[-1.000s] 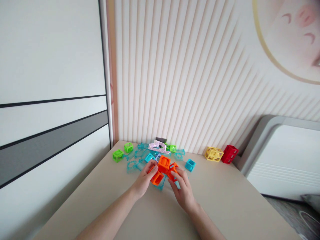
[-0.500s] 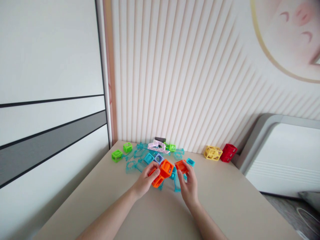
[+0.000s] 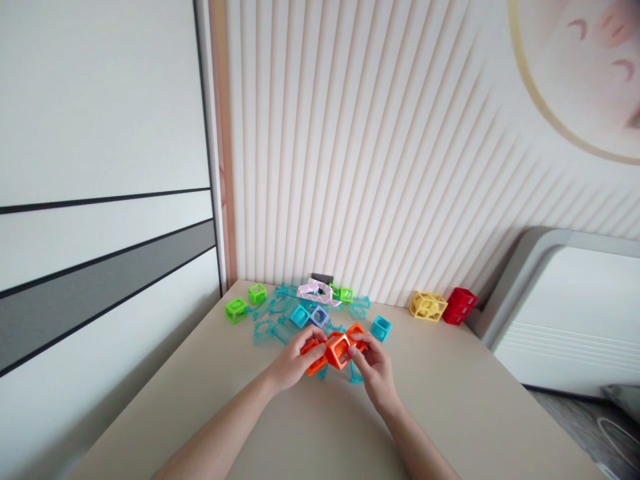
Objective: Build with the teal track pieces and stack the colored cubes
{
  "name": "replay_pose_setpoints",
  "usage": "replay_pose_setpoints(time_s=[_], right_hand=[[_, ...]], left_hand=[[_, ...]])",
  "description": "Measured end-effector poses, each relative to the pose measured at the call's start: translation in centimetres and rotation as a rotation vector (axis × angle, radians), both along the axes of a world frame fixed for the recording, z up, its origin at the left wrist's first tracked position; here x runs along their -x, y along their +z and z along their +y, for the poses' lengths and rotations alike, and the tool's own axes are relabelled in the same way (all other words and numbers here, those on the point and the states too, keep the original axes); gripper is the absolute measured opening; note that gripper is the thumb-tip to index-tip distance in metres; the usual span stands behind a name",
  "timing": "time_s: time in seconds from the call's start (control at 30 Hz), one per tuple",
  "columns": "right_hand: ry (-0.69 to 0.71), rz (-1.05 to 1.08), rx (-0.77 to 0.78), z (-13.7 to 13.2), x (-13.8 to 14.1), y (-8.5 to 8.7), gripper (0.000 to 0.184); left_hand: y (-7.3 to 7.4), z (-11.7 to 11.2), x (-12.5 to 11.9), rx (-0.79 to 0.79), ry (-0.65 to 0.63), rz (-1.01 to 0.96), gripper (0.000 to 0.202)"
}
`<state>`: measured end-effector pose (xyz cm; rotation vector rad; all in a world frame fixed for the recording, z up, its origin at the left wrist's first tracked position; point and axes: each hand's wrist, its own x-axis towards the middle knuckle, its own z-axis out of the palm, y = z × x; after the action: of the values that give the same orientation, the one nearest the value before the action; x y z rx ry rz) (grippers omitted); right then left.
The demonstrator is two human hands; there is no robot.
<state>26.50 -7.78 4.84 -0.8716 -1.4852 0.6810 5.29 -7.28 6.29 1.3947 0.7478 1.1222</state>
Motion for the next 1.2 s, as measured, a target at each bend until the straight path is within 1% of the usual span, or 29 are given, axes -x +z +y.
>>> replay_pose_setpoints(time_s=[0.1, 0.2, 0.33, 0.43, 0.57, 0.67, 0.73, 0.8, 0.87, 0.97, 1.1, 1.2], right_hand=[[0.022, 0.007, -0.024, 0.3, -0.2, -0.2, 0.023], [-0.018, -0.035, -0.089, 0.4, -0.4, -0.3, 0.02], [-0.116, -0.156, -0.231, -0.1, -0.2, 0.0, 0.007], [-0.152, -0.229, -0.364, -0.7, 0.1, 0.6, 0.001], [-0.149, -0.351, -0.506, -1.3, 0.1, 0.9, 0.01], [-0.15, -0.447, -0.578, -1.2, -0.1, 0.8, 0.016], [-0.146, -0.487, -0.599, -0.9, -0.3, 0.7, 0.019], [-0.127, -0.514, -0.59, -0.7, -0.4, 0.7, 0.021], [-0.093, -0.558, -0.554, -0.7, -0.4, 0.7, 0.024], [-0.028, -0.632, -0.511, -0.9, -0.5, 0.9, 0.032], [0.009, -0.653, -0.514, -1.0, -0.7, 1.1, 0.042], [0.005, -0.66, -0.529, -0.9, -0.6, 1.2, 0.041]], left_hand=[[-0.3, 0.2, -0.1, 0.024, 0.008, -0.011, 0.032], [-0.5, 0.2, -0.3, 0.05, 0.016, -0.021, 0.036], [-0.8, 0.4, -0.6, 0.157, 0.033, 0.003, 0.043], [-0.6, 0.3, -0.7, 0.202, -0.015, 0.012, 0.049], [0.1, 0.0, -0.5, 0.25, -0.087, -0.096, 0.048], [0.5, -0.1, -0.4, 0.254, -0.083, -0.149, 0.045], [0.5, 0.0, -0.4, 0.256, -0.045, -0.158, 0.043], [0.5, 0.0, -0.3, 0.263, -0.017, -0.182, 0.044], [0.5, 0.0, -0.2, 0.275, -0.03, -0.234, 0.05], [0.7, -0.3, 0.0, 0.301, -0.077, -0.309, 0.061], [1.0, -0.6, 0.2, 0.308, -0.122, -0.317, 0.056], [1.0, -0.5, 0.3, 0.281, -0.107, -0.303, 0.053]])
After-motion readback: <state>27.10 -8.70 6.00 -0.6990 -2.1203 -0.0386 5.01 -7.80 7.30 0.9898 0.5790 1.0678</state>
